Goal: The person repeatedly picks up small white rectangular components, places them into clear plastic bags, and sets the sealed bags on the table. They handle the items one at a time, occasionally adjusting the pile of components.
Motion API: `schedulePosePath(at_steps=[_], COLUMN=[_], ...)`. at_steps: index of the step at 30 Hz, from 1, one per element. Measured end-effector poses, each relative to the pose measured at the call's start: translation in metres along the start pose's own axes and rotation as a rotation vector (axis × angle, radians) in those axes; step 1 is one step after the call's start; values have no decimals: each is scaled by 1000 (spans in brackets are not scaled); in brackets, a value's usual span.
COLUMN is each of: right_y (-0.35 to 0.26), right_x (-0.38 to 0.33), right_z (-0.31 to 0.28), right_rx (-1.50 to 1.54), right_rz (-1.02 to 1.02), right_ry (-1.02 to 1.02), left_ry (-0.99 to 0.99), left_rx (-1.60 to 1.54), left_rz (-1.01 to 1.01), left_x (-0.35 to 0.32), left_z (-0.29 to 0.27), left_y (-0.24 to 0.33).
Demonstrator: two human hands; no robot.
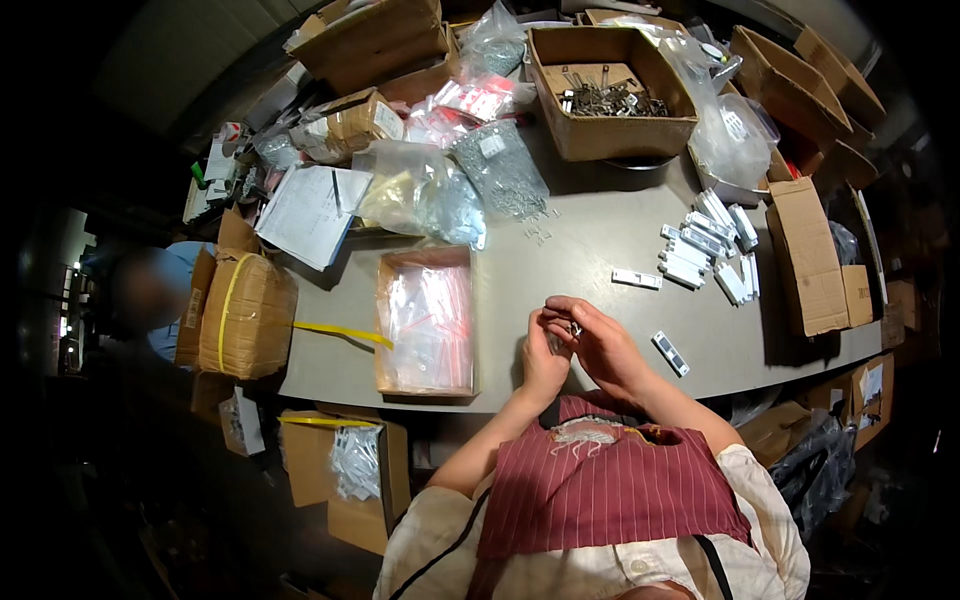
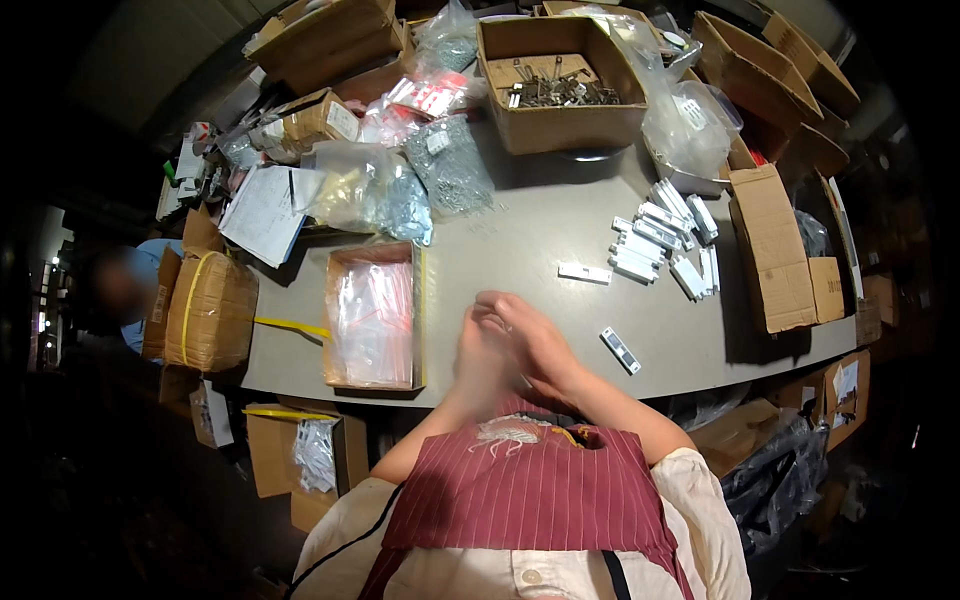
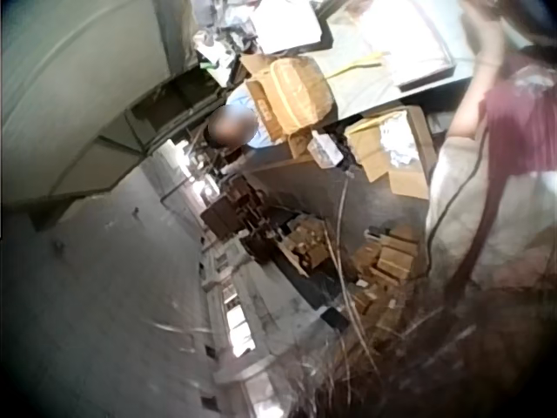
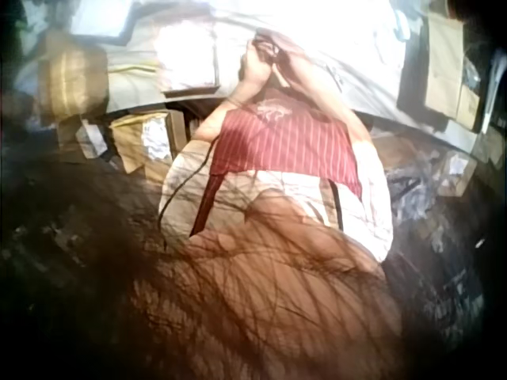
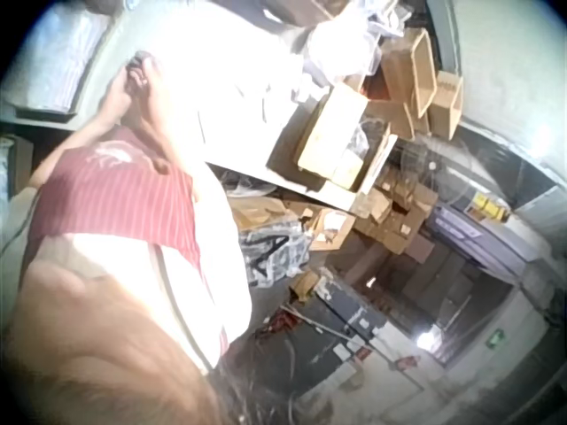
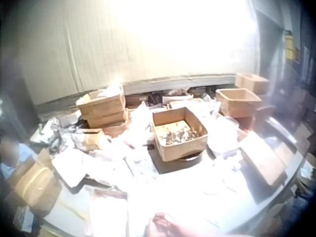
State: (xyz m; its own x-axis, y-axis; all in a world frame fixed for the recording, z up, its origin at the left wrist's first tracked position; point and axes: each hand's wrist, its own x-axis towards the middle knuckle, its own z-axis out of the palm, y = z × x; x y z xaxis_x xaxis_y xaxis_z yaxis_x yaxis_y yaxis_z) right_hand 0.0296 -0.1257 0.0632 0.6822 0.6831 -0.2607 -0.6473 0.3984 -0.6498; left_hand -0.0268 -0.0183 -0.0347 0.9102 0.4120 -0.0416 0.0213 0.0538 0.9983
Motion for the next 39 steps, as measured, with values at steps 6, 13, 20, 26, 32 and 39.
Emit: schedulePosePath(at_steps=[6,13,20,26,32,39], right_y=[1,3,0,3,-2,1], right_x=[-4,-5,-10,-7,0,7], right_z=[4,2,5,-4,-29,-32], right_rx=[-39,-91,-180,-446,-1611,-1588], right_rz=[6,-14,2,-132,-790,-679], right_ry=[-2,-52,-39,5,-111,-191], left_ry=[-30,-81,-111,-61,-268,-262], left_rx=[222,49,105,37,-125,-132], left_rz=[196,64,121,137,41,125], left_x=[-1,-5,-4,-8,-2,-6], left_z=[-4,-5,-6,-6,-9,-30], left_y=[21,11,11,7,-15,-13])
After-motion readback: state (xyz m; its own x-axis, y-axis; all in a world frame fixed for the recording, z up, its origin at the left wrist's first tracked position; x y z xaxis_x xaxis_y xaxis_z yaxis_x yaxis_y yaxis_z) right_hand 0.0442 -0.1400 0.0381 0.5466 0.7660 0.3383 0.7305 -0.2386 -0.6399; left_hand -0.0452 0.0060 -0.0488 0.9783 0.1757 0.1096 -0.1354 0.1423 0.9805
